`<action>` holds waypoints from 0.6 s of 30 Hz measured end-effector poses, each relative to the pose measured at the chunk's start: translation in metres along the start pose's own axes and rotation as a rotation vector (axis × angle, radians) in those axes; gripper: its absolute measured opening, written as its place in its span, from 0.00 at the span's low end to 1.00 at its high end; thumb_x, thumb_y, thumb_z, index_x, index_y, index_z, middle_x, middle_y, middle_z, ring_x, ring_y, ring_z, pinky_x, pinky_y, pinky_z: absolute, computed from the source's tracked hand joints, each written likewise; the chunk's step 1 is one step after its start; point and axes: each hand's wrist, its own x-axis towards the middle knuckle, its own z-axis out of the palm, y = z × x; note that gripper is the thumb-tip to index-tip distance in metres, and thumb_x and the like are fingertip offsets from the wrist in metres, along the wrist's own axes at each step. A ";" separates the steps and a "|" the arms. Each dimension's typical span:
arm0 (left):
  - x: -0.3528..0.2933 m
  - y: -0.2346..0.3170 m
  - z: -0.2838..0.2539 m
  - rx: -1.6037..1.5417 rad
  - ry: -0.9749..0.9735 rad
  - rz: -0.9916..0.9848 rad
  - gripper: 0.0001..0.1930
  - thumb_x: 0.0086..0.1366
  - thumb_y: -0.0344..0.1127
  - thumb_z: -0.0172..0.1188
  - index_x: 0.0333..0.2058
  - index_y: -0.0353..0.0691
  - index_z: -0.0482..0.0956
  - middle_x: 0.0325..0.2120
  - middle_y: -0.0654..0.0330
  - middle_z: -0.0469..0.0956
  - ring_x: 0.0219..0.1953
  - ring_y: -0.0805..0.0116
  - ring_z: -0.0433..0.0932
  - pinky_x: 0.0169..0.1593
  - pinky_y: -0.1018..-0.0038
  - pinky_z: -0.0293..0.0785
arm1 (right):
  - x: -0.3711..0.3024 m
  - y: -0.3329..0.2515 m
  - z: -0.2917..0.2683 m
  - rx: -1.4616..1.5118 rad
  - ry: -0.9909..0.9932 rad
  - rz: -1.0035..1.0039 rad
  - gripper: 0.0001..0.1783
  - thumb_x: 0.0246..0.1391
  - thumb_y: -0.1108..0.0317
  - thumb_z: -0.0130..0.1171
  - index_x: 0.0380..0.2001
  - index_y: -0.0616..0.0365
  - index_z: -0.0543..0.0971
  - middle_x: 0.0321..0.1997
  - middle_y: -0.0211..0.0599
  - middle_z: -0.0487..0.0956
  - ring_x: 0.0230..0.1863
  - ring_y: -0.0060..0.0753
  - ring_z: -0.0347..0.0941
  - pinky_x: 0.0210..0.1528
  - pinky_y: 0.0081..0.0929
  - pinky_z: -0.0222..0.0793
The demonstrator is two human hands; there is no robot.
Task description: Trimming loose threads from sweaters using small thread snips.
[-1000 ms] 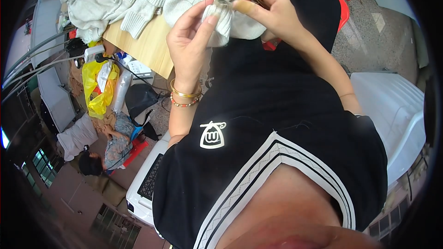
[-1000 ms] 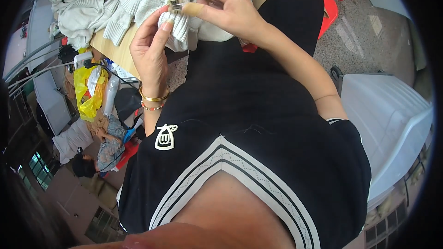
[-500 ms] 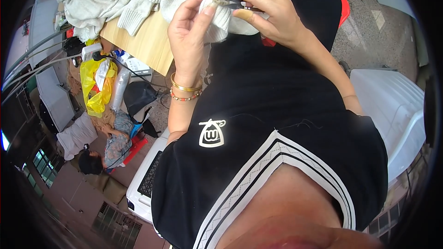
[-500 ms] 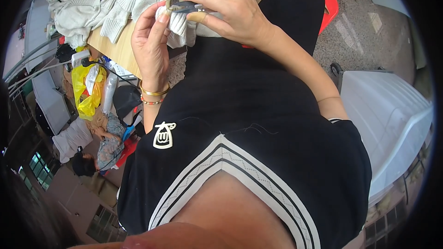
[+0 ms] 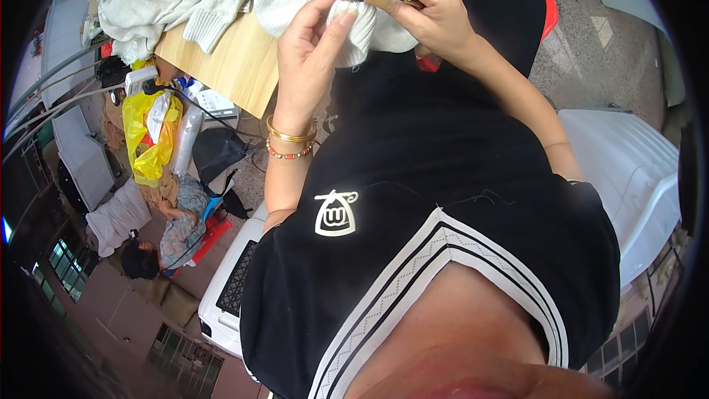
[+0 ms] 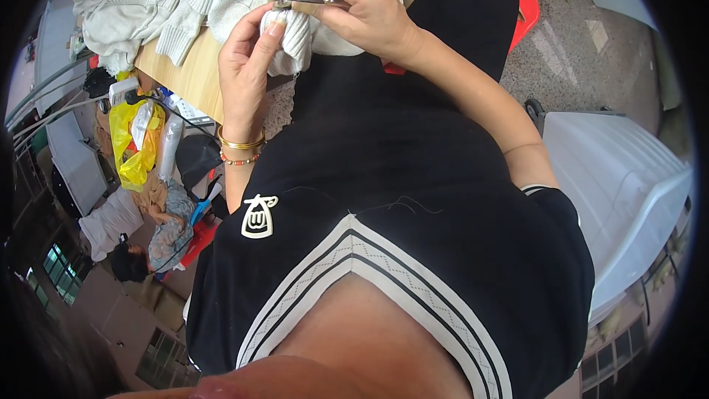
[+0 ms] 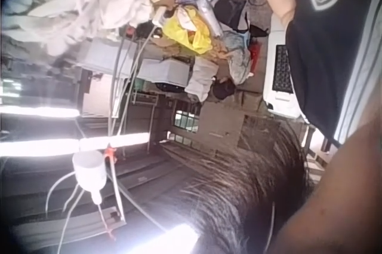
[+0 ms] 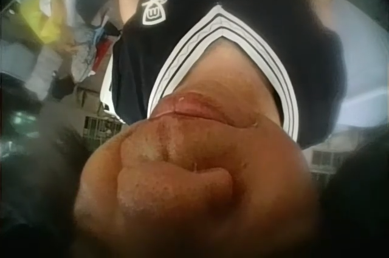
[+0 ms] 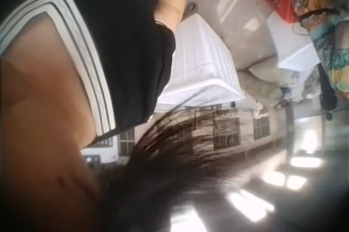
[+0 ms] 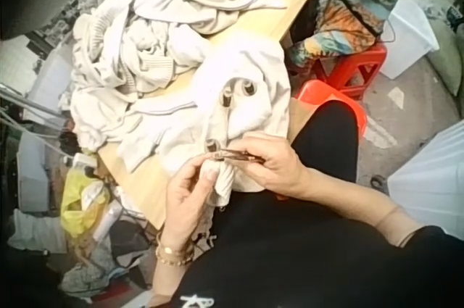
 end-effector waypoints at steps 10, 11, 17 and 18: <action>0.002 -0.007 0.006 -0.091 0.125 0.069 0.15 0.73 0.27 0.59 0.55 0.28 0.75 0.46 0.61 0.81 0.45 0.80 0.77 0.50 0.82 0.73 | -0.010 -0.021 -0.017 -0.430 -0.067 -0.072 0.20 0.57 0.58 0.67 0.52 0.47 0.82 0.32 0.28 0.76 0.30 0.29 0.76 0.28 0.26 0.72; 0.002 -0.008 0.007 -0.074 0.121 0.079 0.15 0.72 0.27 0.59 0.55 0.28 0.75 0.46 0.61 0.81 0.46 0.80 0.77 0.50 0.82 0.73 | -0.010 -0.021 -0.018 -0.433 -0.066 -0.070 0.20 0.57 0.58 0.67 0.52 0.47 0.82 0.32 0.28 0.76 0.30 0.29 0.76 0.28 0.26 0.72; 0.004 -0.008 0.010 -0.017 0.101 0.137 0.16 0.72 0.27 0.60 0.56 0.29 0.75 0.47 0.60 0.80 0.45 0.80 0.76 0.50 0.82 0.73 | -0.009 -0.027 -0.017 -0.476 -0.039 -0.078 0.20 0.55 0.63 0.69 0.52 0.49 0.84 0.32 0.31 0.75 0.28 0.28 0.72 0.30 0.26 0.69; 0.004 -0.008 0.009 -0.018 0.101 0.137 0.16 0.72 0.27 0.60 0.56 0.29 0.75 0.47 0.60 0.80 0.45 0.80 0.76 0.50 0.82 0.73 | -0.010 -0.026 -0.017 -0.485 -0.029 -0.085 0.20 0.55 0.63 0.69 0.52 0.49 0.84 0.32 0.31 0.75 0.28 0.28 0.72 0.30 0.26 0.69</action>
